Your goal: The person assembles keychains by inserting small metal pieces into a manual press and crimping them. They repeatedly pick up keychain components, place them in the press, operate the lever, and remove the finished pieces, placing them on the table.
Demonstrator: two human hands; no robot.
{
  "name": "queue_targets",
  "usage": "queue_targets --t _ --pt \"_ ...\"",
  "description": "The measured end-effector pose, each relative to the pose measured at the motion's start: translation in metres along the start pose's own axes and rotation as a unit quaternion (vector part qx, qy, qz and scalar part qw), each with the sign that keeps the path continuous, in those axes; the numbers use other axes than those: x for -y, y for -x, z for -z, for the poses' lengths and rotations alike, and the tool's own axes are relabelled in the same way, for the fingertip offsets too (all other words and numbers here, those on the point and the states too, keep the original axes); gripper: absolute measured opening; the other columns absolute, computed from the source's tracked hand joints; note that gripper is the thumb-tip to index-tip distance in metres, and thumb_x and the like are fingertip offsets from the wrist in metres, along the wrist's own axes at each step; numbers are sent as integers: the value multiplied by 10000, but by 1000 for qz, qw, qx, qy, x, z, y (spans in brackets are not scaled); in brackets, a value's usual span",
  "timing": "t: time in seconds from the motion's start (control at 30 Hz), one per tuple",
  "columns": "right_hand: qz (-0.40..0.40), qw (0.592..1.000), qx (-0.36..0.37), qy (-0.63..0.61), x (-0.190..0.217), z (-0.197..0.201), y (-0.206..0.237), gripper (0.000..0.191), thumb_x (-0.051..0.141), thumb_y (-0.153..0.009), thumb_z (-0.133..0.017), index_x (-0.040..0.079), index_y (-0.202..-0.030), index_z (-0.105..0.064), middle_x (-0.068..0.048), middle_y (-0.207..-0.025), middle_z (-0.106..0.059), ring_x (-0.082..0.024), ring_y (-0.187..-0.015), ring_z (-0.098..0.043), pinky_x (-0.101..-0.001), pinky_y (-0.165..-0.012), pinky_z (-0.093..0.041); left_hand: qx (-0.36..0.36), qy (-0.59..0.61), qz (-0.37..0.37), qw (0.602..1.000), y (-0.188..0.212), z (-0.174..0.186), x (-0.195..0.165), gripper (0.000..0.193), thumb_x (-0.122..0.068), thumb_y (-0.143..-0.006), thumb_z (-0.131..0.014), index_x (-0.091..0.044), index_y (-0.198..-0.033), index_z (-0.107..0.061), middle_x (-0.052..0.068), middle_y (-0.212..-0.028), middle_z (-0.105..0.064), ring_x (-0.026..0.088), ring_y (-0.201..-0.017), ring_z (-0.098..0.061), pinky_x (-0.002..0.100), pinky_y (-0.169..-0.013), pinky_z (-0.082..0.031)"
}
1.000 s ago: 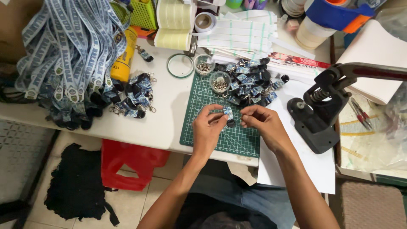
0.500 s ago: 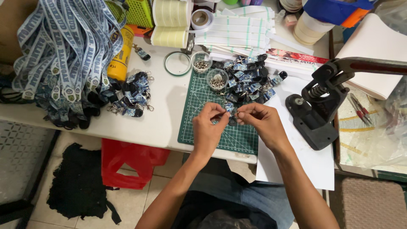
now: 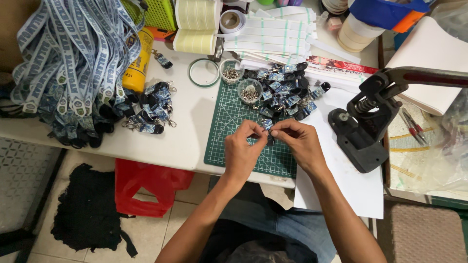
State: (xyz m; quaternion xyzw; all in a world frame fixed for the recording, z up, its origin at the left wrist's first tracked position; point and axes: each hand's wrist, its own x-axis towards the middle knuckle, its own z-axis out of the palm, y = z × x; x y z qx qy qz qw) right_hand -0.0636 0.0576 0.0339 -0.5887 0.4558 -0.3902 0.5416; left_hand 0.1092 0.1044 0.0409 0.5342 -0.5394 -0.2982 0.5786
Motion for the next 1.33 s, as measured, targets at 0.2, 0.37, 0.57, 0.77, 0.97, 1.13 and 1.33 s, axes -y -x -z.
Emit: queue_targets --t 0.2,0.37,0.57,0.77,0.97,1.13,1.33 --pt "-10 1000 -14 8 -2 0 2 113 35 -904 -748 -12 -1006 -767 -35 -902 -760 -76 -835 -678 -232 -766 -550 -12 -51 -96 994 2 -1 5 179 -24 -863 -771 -27 -866 -592 68 -814 -729 190 -777 -769 309 -687 -607" --pt "-13 999 -27 19 -2 -3 5 101 47 -912 -739 -6 -996 -755 -29 -892 -758 -70 -825 -683 -225 -749 -556 -2 -61 -101 993 2 -2 8 226 -21 -860 -770 -25 -823 -547 73 -749 -685 201 -706 -737 327 -634 -571" --pt "-12 997 -57 56 -3 -5 10 91 51 -912 -753 -15 -974 -746 -32 -871 -751 -72 -801 -672 -230 -714 -538 31 -54 -74 995 0 -4 9 260 -19 -846 -782 -14 -790 -528 87 -701 -644 216 -626 -683 344 -603 -539" --pt "22 991 -80 103 7 12 29 117 63 -950 -717 -12 -1039 -718 -43 -894 -747 -72 -824 -681 -223 -735 -547 109 67 19 992 -7 -13 3 149 -75 -909 -741 -5 -911 -610 78 -837 -741 138 -824 -767 289 -719 -588" --pt "216 918 -326 63 33 91 66 133 97 -1131 -566 15 -1215 -626 -64 -947 -703 -109 -805 -636 -234 -736 -513 171 86 65 979 -44 -47 -4 290 -114 -908 -736 -39 -1187 -717 110 -993 -804 141 -864 -754 274 -739 -586" --pt "147 889 -413 128 54 187 31 173 169 -1130 -586 23 -1174 -669 -48 -953 -701 -97 -839 -670 -238 -657 -493 230 78 -35 969 -95 -120 1 304 -48 -893 -687 -59 -1193 -736 140 -964 -796 169 -820 -766 281 -742 -587" --pt "96 971 -28 217 17 238 -44 251 84 -982 -661 -6 -1216 -668 -101 -1163 -704 -149 -1070 -623 -319 -889 -535 328 -30 -58 942 -135 -207 45 300 -35 -853 -654 -79 -1118 -786 171 -960 -790 246 -860 -769 347 -811 -586"
